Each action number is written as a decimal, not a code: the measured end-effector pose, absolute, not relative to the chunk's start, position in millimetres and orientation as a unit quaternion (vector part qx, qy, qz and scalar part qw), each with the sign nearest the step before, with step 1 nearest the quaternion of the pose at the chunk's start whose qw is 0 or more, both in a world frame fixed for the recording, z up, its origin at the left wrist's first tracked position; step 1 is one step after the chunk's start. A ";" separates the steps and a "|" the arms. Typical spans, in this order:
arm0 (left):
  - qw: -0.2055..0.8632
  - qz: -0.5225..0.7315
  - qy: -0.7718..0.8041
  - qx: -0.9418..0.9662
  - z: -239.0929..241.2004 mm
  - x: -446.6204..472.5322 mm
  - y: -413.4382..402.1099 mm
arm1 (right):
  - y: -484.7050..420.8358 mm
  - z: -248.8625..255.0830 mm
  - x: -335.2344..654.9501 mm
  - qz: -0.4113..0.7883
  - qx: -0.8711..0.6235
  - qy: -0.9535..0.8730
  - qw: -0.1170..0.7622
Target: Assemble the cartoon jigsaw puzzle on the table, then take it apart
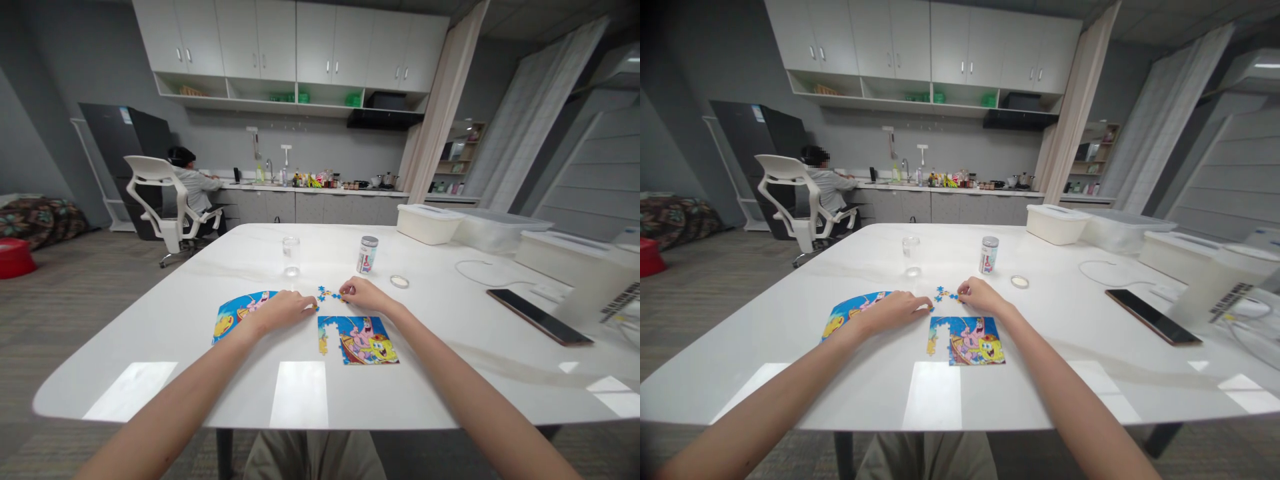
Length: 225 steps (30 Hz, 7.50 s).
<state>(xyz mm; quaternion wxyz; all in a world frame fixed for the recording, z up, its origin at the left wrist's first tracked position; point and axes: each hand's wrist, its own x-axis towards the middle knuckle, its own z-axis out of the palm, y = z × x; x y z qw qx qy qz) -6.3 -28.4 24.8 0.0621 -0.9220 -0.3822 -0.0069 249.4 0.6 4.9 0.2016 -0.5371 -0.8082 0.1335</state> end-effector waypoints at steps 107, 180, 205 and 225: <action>0.125 0.006 -0.430 -0.894 11.7 -5.8 -22.3 | -7.9 2.9 246.5 0.203 -0.453 -0.832 0.249; 0.130 -0.040 -0.390 -0.911 10.2 -10.9 -21.9 | -5.1 2.4 246.2 0.084 -0.389 -0.893 0.212; 0.111 -0.035 -0.409 -0.905 8.6 -15.0 -18.5 | -7.5 1.4 240.9 0.107 -0.363 -0.898 0.225; 0.055 -0.077 -0.420 -0.902 14.6 -14.4 -18.1 | -2.5 -0.7 238.0 0.113 -0.370 -0.890 0.240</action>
